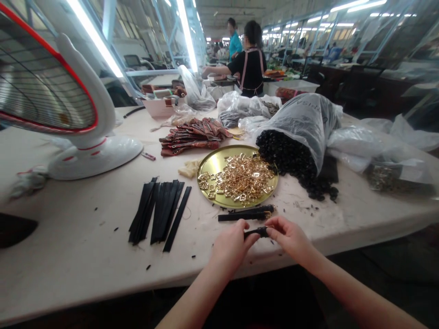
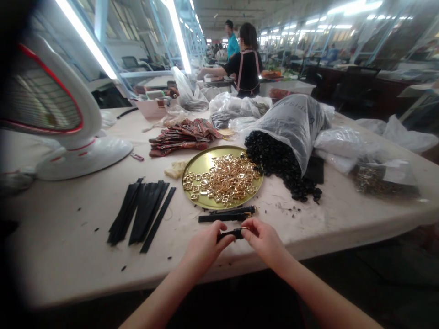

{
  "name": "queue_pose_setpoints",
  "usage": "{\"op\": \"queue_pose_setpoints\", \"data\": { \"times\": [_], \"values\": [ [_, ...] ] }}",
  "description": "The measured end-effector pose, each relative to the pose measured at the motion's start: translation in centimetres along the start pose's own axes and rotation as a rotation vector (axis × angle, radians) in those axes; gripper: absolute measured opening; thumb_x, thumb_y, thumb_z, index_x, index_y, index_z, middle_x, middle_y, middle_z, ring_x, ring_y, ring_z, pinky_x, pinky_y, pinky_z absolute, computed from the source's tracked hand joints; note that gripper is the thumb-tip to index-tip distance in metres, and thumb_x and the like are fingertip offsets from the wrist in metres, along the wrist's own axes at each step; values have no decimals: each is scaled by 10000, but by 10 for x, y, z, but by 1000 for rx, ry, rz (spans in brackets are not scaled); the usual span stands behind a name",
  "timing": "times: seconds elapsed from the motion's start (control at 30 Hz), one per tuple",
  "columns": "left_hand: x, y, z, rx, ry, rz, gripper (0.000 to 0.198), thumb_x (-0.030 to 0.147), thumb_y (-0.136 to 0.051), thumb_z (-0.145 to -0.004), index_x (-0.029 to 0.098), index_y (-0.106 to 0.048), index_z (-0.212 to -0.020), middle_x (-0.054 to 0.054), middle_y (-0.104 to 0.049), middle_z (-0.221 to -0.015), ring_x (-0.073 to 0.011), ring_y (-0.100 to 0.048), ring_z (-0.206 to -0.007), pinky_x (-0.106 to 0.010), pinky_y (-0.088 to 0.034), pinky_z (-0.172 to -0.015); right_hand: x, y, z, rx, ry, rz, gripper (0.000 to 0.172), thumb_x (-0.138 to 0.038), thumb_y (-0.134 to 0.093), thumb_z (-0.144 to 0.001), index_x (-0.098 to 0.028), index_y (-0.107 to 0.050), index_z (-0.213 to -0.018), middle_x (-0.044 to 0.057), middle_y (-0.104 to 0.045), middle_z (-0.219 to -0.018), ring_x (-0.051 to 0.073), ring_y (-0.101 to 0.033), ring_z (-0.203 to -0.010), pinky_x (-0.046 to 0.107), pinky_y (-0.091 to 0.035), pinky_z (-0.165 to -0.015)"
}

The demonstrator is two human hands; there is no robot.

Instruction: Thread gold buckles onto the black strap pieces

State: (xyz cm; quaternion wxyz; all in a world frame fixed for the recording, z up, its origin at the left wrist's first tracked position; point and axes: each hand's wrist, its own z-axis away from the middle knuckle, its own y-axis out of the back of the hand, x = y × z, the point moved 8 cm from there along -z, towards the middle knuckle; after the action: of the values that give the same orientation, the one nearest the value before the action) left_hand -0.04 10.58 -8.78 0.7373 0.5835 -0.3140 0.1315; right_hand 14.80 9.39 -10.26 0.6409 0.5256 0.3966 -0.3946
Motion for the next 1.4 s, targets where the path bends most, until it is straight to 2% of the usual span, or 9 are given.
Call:
{"op": "queue_pose_setpoints", "data": {
  "times": [0.2, 0.4, 0.53, 0.73, 0.83, 0.97, 1.13, 1.23, 1.4],
  "values": [
    [-13, 28, -15, 205, -120, -248, 156, 308, -459, -832, 218, -584, -859, -40, -600, -915, -189, -548, -866, -281, -394, -771, 11, 13, -14, 231, 231, 505, 180, -350, -483, -820, -207, -570, -885, 60, -604, -877, 221, -561, -803, 352, -428, -723],
    [-118, 122, -26, 339, 353, -470, 279, 322, -390, -848, 142, -566, -969, -129, -593, -951, -243, -574, -840, -333, -401, -709, 32, 17, -12, 301, 241, 484, 227, -392, -470, -827, -217, -545, -950, 50, -594, -955, 203, -574, -866, 314, -451, -752],
    [-156, 136, -35, 273, 446, -412, 176, 313, -543, -733, 148, -590, -775, -96, -618, -783, -231, -592, -717, -295, -393, -603, 29, 17, -10, 310, 277, 474, 191, -361, -463, -832, -216, -562, -909, 47, -604, -903, 202, -580, -840, 312, -456, -739],
    [-130, 128, -21, 253, 360, -184, 181, 347, -522, -744, 176, -528, -683, -22, -586, -684, -172, -571, -669, -260, -399, -595, 15, 26, -6, 348, 294, 333, 160, -328, -464, -838, -200, -553, -874, 49, -588, -850, 191, -565, -792, 306, -458, -719],
    [-103, 111, -1, 209, 315, 329, 260, 440, -516, -755, 181, -510, -732, 21, -554, -648, -131, -551, -603, -236, -431, -551, -6, 28, 2, 340, 307, 278, 168, -328, -465, -837, -191, -552, -881, 55, -583, -850, 186, -551, -776, 300, -449, -704],
    [-60, 64, 28, 93, 336, 1180, 236, 354, -625, -719, 178, -536, -849, 14, -570, -743, -109, -567, -660, -247, -486, -614, -34, -12, 15, 18, 217, 146, 240, -370, -466, -837, -180, -547, -961, 59, -615, -870, 184, -563, -778, 291, -442, -697],
    [-30, 21, 58, 40, 335, 1365, 245, 313, -628, -739, 175, -560, -930, -7, -591, -823, -96, -578, -686, -207, -481, -601, -53, -83, 50, -444, 51, -100, 245, -378, -453, -845, -158, -560, -870, 7, -600, -658, 128, -541, -584, 221, -409, -541],
    [-39, 28, 73, 168, 350, 1325, 338, 322, -638, -732, 186, -524, -1020, -4, -600, -815, -90, -585, -665, -179, -465, -565, -49, -92, 66, -461, -24, -126, 235, -362, -451, -843, -150, -544, -801, -46, -482, -506, 86, -437, -450, 190, -336, -450],
    [-66, 82, 115, 544, 296, 1131, 483, 326, -636, -731, 200, -451, -1159, 25, -607, -684, -82, -570, -558, -171, -440, -512, -24, -81, 93, -474, -85, -63, 277, -406, -456, -834, -145, -535, -783, -58, -429, -474, 78, -385, -431, 191, -285, -427]
  ]
}}
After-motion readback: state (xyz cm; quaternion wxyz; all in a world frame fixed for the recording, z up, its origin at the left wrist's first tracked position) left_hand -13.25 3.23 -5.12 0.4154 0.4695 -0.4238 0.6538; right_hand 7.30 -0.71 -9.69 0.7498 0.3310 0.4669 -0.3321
